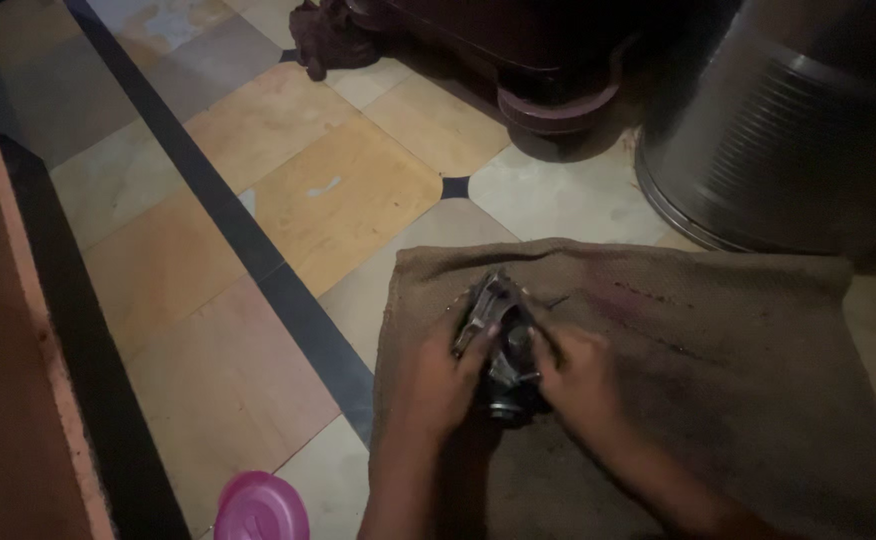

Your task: The person scrubs a metal engine cylinder head with a toothbrush, rotating it to clean multiple surfaces including the fins and ports. The part is placed on a cloth on the floor during the process.

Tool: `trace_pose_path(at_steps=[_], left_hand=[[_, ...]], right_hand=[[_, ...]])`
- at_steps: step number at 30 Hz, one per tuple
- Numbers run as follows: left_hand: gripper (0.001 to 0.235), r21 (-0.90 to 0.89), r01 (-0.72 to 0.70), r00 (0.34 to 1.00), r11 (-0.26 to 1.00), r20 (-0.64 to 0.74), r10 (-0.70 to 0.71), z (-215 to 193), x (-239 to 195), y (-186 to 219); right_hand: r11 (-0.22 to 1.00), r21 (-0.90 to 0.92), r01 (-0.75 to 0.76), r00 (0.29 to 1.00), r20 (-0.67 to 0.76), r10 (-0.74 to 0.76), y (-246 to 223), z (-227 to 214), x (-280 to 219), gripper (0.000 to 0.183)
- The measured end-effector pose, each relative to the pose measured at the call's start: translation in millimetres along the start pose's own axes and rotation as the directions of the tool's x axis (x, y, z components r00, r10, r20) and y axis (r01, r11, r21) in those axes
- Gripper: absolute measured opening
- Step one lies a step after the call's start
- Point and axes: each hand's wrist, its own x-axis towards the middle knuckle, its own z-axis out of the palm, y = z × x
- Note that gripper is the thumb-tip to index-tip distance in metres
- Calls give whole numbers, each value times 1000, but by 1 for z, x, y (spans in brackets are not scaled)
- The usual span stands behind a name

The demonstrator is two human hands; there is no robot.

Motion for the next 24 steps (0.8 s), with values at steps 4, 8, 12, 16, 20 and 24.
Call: trace_pose_path(at_steps=[4,8,12,16,20,24], left_hand=[[64,39,-167,981,985,-95,170,1,-1,0],[63,55,-115,989,992,-84,120,3,-3,4],[61,110,-182,971,977,-136,196,5,-4,8],[63,148,-92,991,985,-78,104,5,-4,12],[63,61,-90,995,994,-43,92,2,-3,6],[62,81,-216,969,973,-105,224,-4,-5,-4]], right_hand=[[1000,7,26,997,-72,-25,-26,-15,2,28],[994,-13,110,993,-32,-110,-36,-27,8,35],[963,27,267,963,-29,-266,-38,-36,18,33],[966,167,199,977,39,-208,-41,-40,19,45],[971,238,-33,962,271,-34,-35,-36,16,49],[869,305,389,904,53,-424,-23,-23,8,48]])
